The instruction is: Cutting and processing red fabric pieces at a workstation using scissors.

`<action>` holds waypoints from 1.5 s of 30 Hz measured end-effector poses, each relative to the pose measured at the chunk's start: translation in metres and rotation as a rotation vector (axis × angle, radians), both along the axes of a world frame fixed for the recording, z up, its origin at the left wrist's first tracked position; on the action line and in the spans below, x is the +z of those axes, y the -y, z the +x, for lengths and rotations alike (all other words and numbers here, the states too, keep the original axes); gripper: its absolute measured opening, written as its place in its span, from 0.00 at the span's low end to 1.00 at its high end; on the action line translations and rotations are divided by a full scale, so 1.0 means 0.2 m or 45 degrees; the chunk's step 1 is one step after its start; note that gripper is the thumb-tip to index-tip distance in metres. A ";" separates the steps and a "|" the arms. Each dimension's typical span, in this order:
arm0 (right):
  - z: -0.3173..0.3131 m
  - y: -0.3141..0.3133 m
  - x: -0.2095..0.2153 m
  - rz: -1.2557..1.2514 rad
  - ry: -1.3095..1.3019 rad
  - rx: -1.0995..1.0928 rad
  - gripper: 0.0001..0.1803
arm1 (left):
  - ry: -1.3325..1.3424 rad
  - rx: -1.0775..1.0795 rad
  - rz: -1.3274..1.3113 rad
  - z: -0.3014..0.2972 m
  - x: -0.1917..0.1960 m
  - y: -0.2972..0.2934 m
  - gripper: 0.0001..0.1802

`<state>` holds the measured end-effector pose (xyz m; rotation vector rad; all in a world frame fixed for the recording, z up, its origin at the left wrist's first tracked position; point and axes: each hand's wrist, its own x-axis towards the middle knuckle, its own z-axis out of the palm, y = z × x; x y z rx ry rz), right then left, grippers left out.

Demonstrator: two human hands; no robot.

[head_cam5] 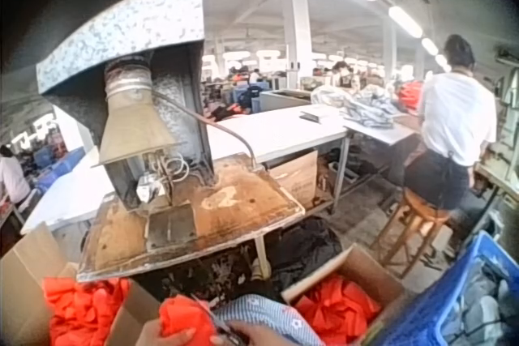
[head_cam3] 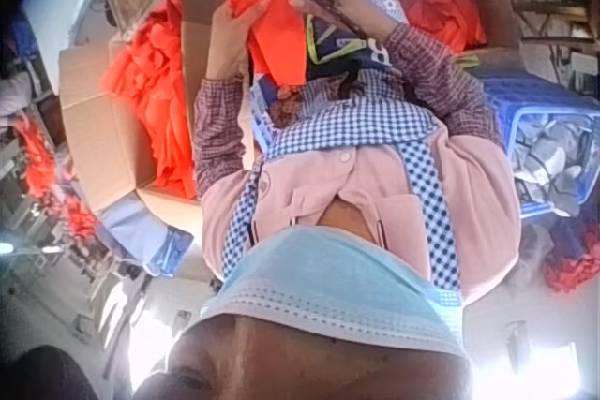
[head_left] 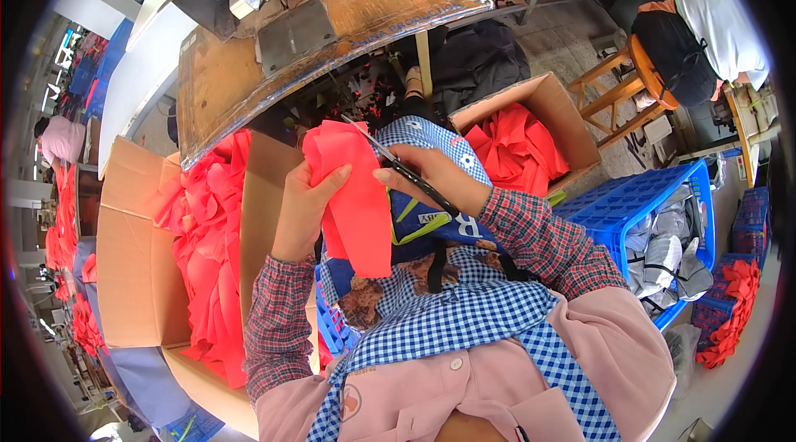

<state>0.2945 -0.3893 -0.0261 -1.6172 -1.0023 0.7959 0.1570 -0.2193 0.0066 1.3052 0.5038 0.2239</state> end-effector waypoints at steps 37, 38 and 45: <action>0.17 -0.04 0.00 0.212 -0.575 -0.300 0.20 | -0.109 -0.013 0.052 -0.09 -0.03 -0.17 0.15; 0.21 -0.13 0.04 0.342 -0.717 -0.375 0.23 | -0.081 0.069 0.103 -0.09 -0.01 -0.20 0.15; 0.43 -0.63 0.36 0.606 -1.049 -0.365 0.37 | 0.089 0.331 0.336 -0.10 0.17 -0.36 0.14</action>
